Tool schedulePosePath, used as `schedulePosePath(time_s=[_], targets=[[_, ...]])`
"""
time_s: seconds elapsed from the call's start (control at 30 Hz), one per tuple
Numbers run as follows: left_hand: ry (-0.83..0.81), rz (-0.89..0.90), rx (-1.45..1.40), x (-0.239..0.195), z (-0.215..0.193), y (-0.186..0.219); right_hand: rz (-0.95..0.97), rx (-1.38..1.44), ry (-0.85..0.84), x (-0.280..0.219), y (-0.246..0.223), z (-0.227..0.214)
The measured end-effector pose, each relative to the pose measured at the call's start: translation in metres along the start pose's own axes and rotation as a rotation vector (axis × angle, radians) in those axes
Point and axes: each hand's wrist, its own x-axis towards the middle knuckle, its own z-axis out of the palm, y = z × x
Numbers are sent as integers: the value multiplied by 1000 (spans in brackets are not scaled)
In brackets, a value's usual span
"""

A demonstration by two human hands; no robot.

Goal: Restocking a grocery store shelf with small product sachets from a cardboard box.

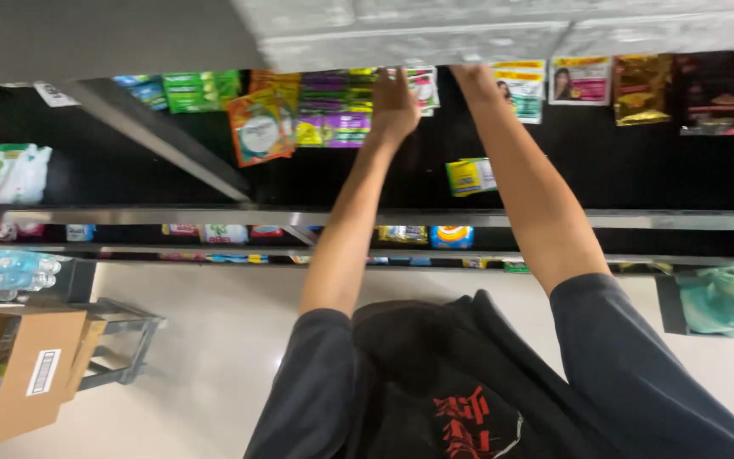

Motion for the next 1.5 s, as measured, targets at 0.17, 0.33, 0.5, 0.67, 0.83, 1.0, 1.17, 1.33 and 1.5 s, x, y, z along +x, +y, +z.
schedulePosePath(time_s=[0.17, 0.33, 0.5, 0.67, 0.83, 1.0, 1.17, 1.33, 1.5], targets=[[332, 128, -129, -16, -4, 6, 11, -685, 79, 60, -7, 88], [193, 73, -153, -36, -38, 26, 23, -1381, 225, 49, -10, 96], [117, 30, -63, -26, -56, 37, 20, -2048, 400, 30, 3, 36], [-65, -114, -84, -23, -73, 52, 25, -2161, 527, 60, 80, -107], [-210, -203, -63, -11, -70, 67, 54, -2213, 514, 36, 25, -24], [-271, -204, -106, -20, -86, 91, 24, -2161, 514, 30, -28, 70], [-181, -116, -130, -20, -64, 101, 4, -2111, 490, 14, -56, 103], [-146, -73, -61, -9, -30, 104, -6, -2057, 455, -5, -68, 109], [-122, -72, -58, -16, -52, 117, -13, -1995, 436, -30, -54, 73]])
